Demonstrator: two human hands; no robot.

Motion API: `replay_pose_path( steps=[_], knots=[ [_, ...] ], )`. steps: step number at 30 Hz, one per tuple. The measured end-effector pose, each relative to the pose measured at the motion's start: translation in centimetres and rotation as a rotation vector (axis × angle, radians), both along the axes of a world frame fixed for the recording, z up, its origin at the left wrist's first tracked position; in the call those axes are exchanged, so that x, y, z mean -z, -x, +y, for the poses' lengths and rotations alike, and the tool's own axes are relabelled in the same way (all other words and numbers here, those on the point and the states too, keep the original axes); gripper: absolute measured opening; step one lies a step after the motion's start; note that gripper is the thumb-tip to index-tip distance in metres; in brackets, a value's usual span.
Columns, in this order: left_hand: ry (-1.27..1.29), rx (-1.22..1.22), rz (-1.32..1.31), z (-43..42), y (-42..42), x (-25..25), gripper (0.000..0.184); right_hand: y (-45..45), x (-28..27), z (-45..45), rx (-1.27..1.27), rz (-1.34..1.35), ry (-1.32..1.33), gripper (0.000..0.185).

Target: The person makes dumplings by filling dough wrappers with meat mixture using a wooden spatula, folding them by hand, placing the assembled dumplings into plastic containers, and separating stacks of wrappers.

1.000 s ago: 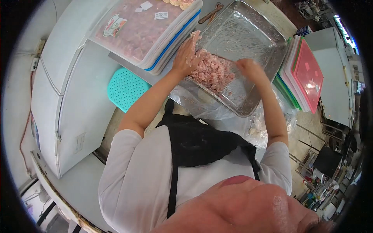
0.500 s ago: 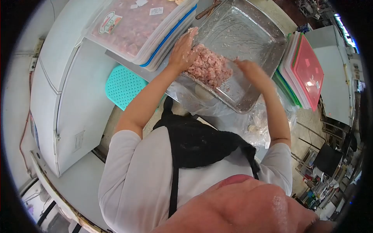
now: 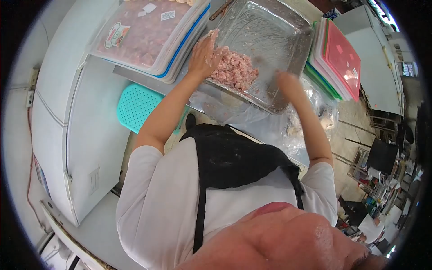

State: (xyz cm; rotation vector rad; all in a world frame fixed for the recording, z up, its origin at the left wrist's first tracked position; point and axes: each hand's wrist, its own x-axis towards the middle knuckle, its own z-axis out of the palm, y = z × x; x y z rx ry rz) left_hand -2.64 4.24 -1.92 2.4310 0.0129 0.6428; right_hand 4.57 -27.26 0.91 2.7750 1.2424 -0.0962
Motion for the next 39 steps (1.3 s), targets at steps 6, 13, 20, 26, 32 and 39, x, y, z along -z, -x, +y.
replay_pose_path(
  steps=[6, 13, 20, 26, 32, 39],
  knots=[
    [-0.008, 0.023, -0.050, 0.5, -0.4, 0.9, 0.064, -2.7, -2.2, 0.7, 0.109, 0.133, -0.023, 0.015],
    [0.033, 0.046, -0.086, 0.5, -0.2, 0.7, 0.063, 0.6, 1.3, 6.0, 0.076, 0.116, -0.139, 0.021],
    [0.065, 0.051, -0.109, 0.5, 0.0, 0.6, 0.059, -3.9, 0.4, 2.3, 0.137, 0.076, -0.096, 0.023],
    [0.310, 0.130, -0.182, 1.3, -0.2, 1.2, 0.056, 2.4, -5.8, 5.4, 0.161, 0.095, 0.049, 0.022],
    [0.202, 0.125, -0.121, 1.0, -0.2, 0.7, 0.060, 8.1, -6.3, 10.0, 0.220, 0.152, -0.017, 0.023],
    [-0.039, 0.062, -0.111, 0.6, -0.3, 1.0, 0.059, 3.8, -0.2, 8.0, 0.185, 0.073, -0.133, 0.032]
  ],
)
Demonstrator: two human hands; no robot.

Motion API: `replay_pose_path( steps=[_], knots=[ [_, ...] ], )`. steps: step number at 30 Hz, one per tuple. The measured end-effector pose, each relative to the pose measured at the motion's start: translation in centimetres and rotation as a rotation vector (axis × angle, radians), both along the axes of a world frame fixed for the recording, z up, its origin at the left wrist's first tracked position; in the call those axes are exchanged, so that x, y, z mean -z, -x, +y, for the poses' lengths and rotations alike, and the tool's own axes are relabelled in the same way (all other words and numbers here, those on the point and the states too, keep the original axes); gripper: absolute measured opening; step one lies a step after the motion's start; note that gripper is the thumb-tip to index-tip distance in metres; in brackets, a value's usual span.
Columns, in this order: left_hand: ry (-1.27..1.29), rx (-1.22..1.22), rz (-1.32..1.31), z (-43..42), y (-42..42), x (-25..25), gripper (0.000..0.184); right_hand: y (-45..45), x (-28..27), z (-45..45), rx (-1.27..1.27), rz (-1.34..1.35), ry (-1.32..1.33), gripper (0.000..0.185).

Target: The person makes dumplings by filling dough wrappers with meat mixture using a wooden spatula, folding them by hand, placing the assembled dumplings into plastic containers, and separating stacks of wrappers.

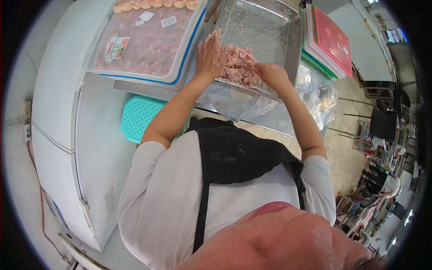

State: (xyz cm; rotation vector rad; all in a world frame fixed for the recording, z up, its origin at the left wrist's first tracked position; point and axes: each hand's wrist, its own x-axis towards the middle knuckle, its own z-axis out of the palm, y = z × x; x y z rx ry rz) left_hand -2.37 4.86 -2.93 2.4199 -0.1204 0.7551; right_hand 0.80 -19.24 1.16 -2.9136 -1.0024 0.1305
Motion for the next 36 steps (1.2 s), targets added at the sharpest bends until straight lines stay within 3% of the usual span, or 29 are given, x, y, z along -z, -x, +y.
replay_pose_path(
  steps=[4, 7, 11, 14, 17, 20, 23, 29, 32, 34, 36],
  knots=[
    [0.244, 0.106, -0.196, 0.9, 0.5, -0.7, 0.047, -1.2, -4.9, -1.4, 0.005, 0.068, 0.073, 0.029],
    [0.229, 0.169, -0.172, 0.7, 5.4, -2.6, 0.040, -0.2, -9.1, -2.1, 0.020, 0.101, 0.122, 0.028],
    [0.192, 0.451, -0.004, -2.7, 10.6, -0.9, 0.026, 0.5, -8.2, -4.0, -0.050, 0.231, 0.227, 0.030],
    [0.175, 0.607, 0.138, -5.0, 12.1, 1.5, 0.024, -3.8, -8.2, -6.9, 0.039, 0.143, -0.020, 0.025],
    [0.119, 0.586, 0.227, -6.7, 12.7, 3.0, 0.026, -10.0, -6.7, -9.6, -0.016, -0.134, -0.076, 0.021],
    [-0.026, 0.491, 0.226, -7.9, 13.1, 3.1, 0.032, -18.1, -2.7, -11.9, -0.012, -0.270, 0.176, 0.019],
    [-0.105, 0.369, 0.294, -8.7, 13.6, 2.8, 0.034, -19.4, -3.6, -10.6, 0.062, -0.327, 0.061, 0.022],
    [-0.090, 0.316, 0.392, -9.4, 14.0, 3.5, 0.025, -22.2, 1.1, -7.9, 0.095, -0.383, 0.167, 0.022],
    [-0.077, 0.311, 0.377, -9.3, 13.8, 4.0, 0.026, -20.4, 3.8, -6.2, 0.021, -0.349, 0.137, 0.022],
    [-0.056, 0.323, 0.318, -9.0, 13.5, 3.9, 0.024, -16.8, 4.7, -4.8, -0.155, -0.253, -0.027, 0.023],
    [-0.035, 0.327, 0.265, -9.0, 13.1, 3.6, 0.022, -10.6, 4.1, -2.9, -0.337, 0.012, -0.143, 0.024]
  ],
)
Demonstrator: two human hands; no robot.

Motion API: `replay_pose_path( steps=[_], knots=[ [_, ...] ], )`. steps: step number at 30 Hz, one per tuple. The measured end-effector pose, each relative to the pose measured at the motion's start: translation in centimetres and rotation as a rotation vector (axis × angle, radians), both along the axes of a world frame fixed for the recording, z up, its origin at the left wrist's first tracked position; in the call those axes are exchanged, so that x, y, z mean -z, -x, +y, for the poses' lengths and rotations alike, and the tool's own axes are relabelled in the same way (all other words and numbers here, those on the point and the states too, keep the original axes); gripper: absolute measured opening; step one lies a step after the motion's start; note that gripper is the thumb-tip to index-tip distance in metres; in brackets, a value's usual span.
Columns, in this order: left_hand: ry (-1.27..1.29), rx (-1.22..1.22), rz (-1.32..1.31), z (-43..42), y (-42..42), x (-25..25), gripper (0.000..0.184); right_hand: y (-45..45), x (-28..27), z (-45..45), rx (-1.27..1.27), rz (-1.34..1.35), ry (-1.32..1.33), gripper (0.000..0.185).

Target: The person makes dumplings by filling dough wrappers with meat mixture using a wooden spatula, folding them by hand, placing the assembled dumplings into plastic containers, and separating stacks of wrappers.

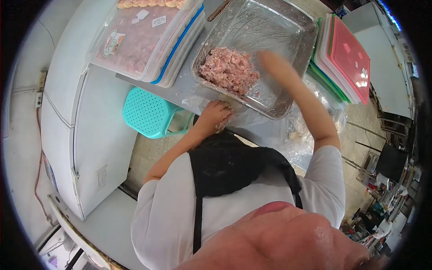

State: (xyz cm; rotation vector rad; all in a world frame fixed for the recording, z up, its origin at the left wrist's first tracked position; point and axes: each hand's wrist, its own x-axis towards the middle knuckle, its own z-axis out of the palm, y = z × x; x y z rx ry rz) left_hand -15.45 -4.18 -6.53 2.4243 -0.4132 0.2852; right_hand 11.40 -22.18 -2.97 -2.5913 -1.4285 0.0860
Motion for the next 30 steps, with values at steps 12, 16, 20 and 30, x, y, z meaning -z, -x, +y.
replay_pose_path(
  steps=[12, 16, 20, 30],
  knots=[
    [0.102, 0.003, 0.081, 1.5, -0.2, -4.0, 0.028, 6.2, -6.4, -1.5, 0.050, -0.029, 0.255, 0.017],
    [0.050, -0.135, 0.152, 2.9, -0.4, -2.7, 0.026, 5.3, -9.1, -3.8, 0.139, 0.087, 0.147, 0.025],
    [-0.056, -0.138, 0.044, 1.5, -1.3, -1.8, 0.024, 7.8, -10.1, -4.7, 0.283, 0.209, -0.099, 0.030],
    [0.114, -0.213, 0.142, 1.4, -2.1, 0.1, 0.021, 16.9, -4.6, -0.9, 0.297, 0.199, -0.256, 0.057]
  ],
)
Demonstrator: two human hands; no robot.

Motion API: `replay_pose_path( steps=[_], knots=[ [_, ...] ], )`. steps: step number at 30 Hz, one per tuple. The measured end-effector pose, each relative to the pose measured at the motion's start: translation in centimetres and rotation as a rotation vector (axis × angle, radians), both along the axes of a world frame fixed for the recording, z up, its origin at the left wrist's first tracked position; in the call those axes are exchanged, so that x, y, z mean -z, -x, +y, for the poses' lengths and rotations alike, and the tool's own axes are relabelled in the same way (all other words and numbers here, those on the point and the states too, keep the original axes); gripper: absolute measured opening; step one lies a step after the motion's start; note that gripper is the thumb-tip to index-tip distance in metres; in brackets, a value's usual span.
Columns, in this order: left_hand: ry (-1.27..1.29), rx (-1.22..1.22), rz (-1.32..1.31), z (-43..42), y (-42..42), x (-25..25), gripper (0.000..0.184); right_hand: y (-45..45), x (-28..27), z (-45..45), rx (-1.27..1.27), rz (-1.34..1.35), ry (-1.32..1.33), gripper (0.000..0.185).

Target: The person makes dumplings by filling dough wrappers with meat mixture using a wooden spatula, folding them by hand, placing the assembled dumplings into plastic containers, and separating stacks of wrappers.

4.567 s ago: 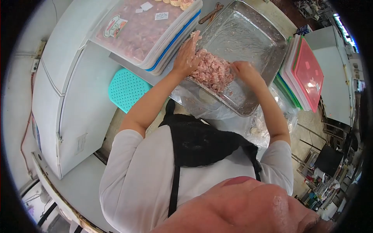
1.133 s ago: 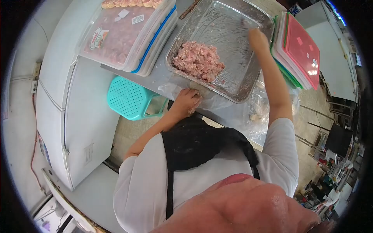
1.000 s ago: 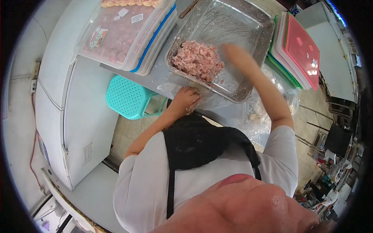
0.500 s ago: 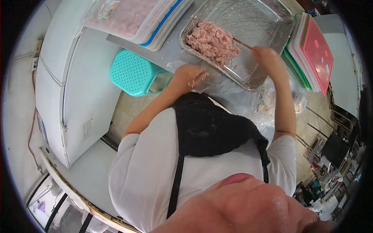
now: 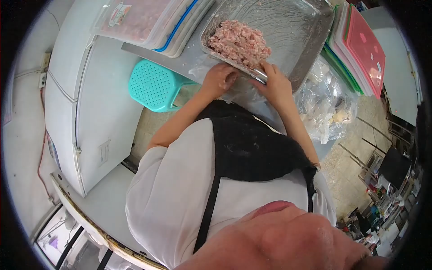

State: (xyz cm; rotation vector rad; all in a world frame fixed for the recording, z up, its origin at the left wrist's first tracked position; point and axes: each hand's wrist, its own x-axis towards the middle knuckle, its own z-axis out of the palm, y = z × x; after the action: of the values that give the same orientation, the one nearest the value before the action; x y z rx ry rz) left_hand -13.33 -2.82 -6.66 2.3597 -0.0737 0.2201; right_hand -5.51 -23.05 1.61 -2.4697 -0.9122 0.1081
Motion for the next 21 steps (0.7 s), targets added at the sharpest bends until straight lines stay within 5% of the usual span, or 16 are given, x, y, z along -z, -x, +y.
replay_pose_path(
  steps=[2, 5, 8, 11, 14, 21],
  knots=[
    [0.103, -0.140, 0.062, 0.2, 0.3, -0.6, 0.021, -0.3, 1.0, -0.4, -0.005, -0.020, -0.010, 0.055],
    [-0.067, 0.087, -0.001, 0.2, -0.1, -0.9, 0.020, -0.1, 1.1, -0.4, -0.004, -0.045, -0.034, 0.050],
    [-0.284, 0.140, -0.319, -1.8, -0.8, -0.6, 0.019, -0.2, 0.9, -0.3, -0.027, -0.041, -0.079, 0.042],
    [-0.231, 0.158, -0.365, -1.6, -1.7, 0.9, 0.018, -1.0, 0.4, -0.1, -0.043, -0.052, -0.065, 0.032],
    [-0.146, 0.254, -0.112, -0.4, -1.8, 0.8, 0.019, -2.4, 0.4, 0.3, 0.003, -0.085, -0.045, 0.028],
    [0.336, 0.207, 0.012, 3.0, -1.8, -0.3, 0.016, -3.9, 0.1, 1.7, 0.115, -0.179, -0.072, 0.032]
  ],
)
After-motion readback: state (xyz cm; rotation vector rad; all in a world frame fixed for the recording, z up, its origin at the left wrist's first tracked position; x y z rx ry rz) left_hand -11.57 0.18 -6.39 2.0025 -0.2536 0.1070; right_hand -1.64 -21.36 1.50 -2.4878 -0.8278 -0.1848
